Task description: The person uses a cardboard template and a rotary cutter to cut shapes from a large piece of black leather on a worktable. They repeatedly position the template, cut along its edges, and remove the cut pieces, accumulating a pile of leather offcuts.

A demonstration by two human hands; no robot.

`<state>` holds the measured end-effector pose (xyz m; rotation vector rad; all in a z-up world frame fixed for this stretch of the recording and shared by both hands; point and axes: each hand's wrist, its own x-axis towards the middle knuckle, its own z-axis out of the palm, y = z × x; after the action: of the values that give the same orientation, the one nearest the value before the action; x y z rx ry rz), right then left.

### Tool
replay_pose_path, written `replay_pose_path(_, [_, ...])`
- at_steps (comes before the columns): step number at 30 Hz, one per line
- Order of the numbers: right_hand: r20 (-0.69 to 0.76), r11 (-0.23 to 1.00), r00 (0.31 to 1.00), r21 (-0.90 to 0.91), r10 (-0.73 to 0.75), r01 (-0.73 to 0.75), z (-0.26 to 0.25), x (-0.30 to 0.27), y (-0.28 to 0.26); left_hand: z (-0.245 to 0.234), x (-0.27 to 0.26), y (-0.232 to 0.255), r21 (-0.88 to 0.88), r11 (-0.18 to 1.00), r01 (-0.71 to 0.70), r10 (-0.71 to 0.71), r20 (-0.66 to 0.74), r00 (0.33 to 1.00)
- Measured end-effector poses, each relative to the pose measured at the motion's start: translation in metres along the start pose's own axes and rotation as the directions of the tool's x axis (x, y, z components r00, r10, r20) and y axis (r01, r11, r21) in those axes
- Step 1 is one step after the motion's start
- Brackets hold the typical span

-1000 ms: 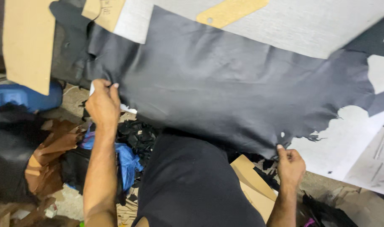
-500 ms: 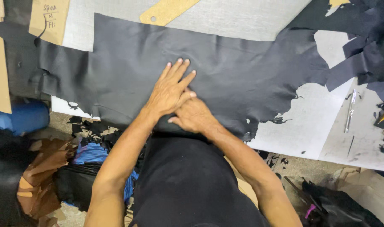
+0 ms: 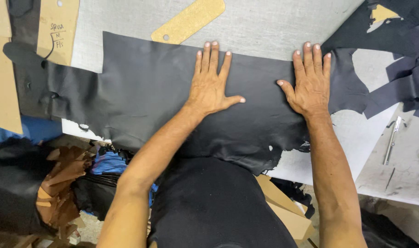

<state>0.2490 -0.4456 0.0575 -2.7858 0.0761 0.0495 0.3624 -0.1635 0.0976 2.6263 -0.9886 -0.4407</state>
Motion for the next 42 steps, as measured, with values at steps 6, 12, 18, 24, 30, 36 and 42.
replay_pose_path(6, [-0.013,1.0,1.0,0.008,-0.021,0.021,0.013,-0.008,0.017,0.031,0.002,0.012,-0.064,0.991,0.12,-0.123,-0.04,0.992])
replay_pose_path(12, [-0.284,0.989,0.959,-0.14,-0.004,-0.037,0.028,-0.021,0.033,0.031,0.002,0.009,0.0,0.999,0.052,-0.051,-0.184,0.982])
replay_pose_path(18, [-0.264,0.923,0.887,0.176,0.378,-0.341,0.025,-0.012,0.038,0.021,0.005,0.019,-0.017,0.986,0.166,-0.164,0.076,0.983])
replay_pose_path(24, [-0.145,0.897,0.9,0.241,0.412,-0.371,0.015,-0.001,0.035,0.014,-0.008,0.064,0.092,0.995,-0.038,0.035,0.032,0.999])
replay_pose_path(30, [-0.144,0.906,0.923,0.293,0.357,-0.305,0.015,-0.009,0.048,0.082,-0.063,0.165,-0.067,0.734,-0.676,0.661,0.299,0.688])
replay_pose_path(36, [-0.395,0.914,0.862,0.371,0.317,-0.166,0.018,-0.012,0.055,0.071,-0.049,0.114,-0.263,0.747,-0.611,0.655,0.136,0.743])
replay_pose_path(42, [-0.389,0.84,0.842,0.527,0.373,-0.129,0.024,-0.018,0.052,-0.011,-0.02,-0.015,0.273,0.945,-0.18,0.218,-0.114,0.969])
